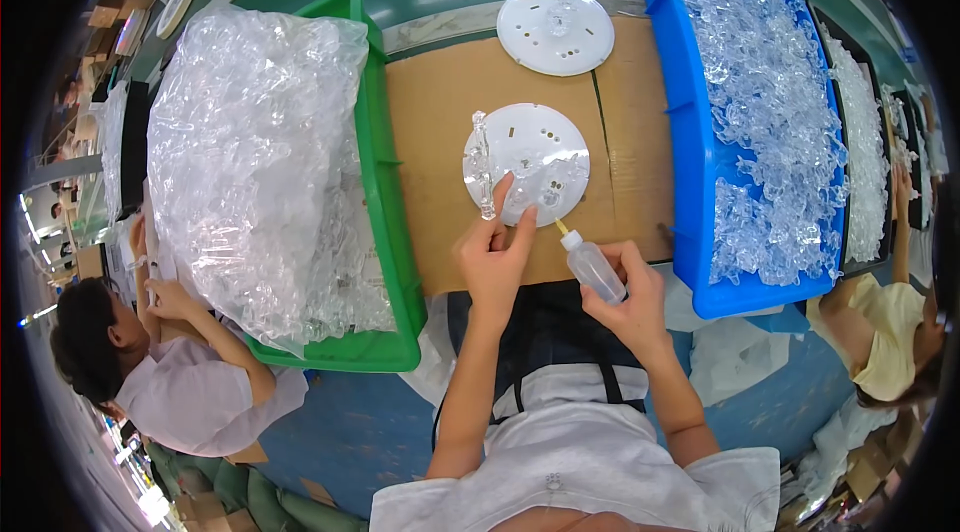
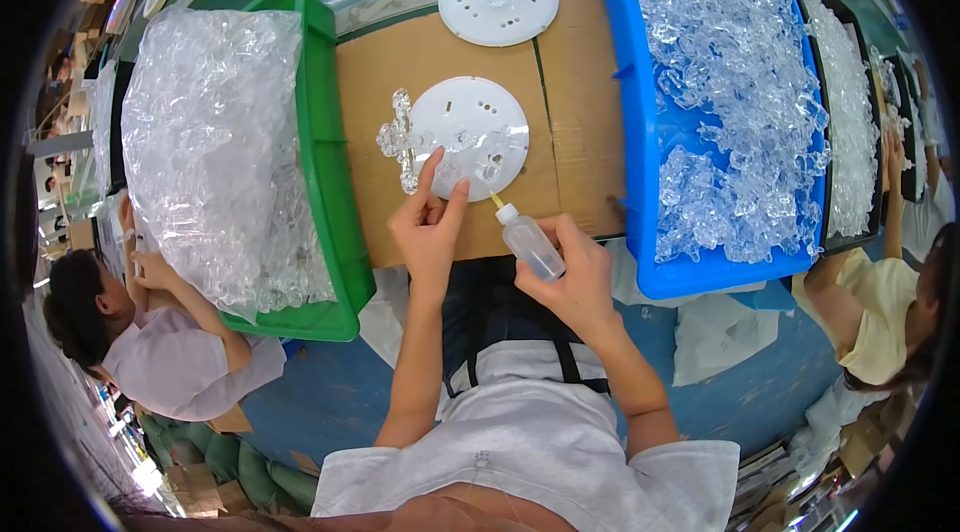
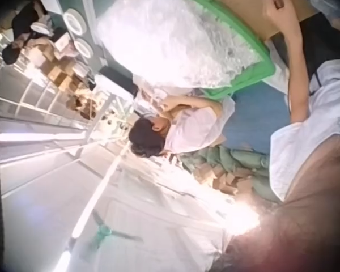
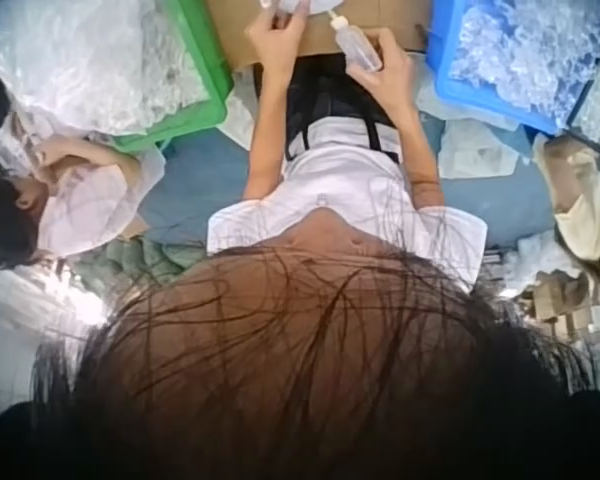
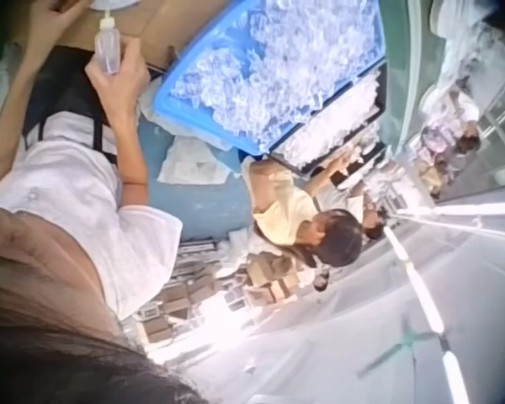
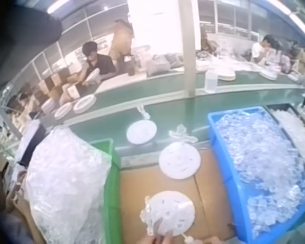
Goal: Assembling decorative crystal-like lighting fixtures by applying glue to bases and attaching components.
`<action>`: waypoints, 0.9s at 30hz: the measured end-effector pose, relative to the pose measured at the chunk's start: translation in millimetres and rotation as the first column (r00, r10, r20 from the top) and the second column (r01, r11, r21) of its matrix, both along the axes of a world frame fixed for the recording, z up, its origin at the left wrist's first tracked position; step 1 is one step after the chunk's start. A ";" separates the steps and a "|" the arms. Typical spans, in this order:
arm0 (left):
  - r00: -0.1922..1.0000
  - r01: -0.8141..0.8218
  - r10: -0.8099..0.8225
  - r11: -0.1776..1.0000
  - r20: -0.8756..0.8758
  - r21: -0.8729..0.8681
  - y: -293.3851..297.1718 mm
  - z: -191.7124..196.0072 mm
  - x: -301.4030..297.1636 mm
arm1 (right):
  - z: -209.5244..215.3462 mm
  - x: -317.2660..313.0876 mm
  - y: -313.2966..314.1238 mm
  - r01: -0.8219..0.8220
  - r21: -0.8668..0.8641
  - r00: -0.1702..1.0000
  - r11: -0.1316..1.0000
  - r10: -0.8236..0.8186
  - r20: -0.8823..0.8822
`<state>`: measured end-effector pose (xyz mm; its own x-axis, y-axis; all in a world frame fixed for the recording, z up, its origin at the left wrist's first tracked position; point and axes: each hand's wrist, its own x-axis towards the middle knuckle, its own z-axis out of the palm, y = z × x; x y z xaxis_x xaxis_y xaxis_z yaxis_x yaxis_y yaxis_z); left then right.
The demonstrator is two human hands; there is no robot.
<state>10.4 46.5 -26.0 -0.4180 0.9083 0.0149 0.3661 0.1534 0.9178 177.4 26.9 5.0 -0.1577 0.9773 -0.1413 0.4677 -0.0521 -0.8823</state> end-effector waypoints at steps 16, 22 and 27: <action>1.000 -0.009 0.010 0.999 0.023 -0.047 -1.1 6.4 -0.7 | -39.1 -17.9 55.1 0.343 0.354 0.929 0.870 -0.370 0.009; 1.000 -0.021 0.020 0.999 -0.024 -0.042 -2.4 2.9 -1.1 | -37.7 -15.1 49.1 0.335 0.374 0.929 0.865 -0.369 0.021; 0.999 -0.003 0.001 0.999 -0.046 -0.043 -2.1 -1.4 -6.9 | -25.1 -13.2 27.5 0.349 0.270 0.931 0.898 -0.365 0.012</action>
<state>3.5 44.4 -27.4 -0.4195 0.9077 -0.0048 0.4072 0.1929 0.8927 164.1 54.4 -20.1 0.2095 0.9697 0.1256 0.5139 0.0001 -0.8579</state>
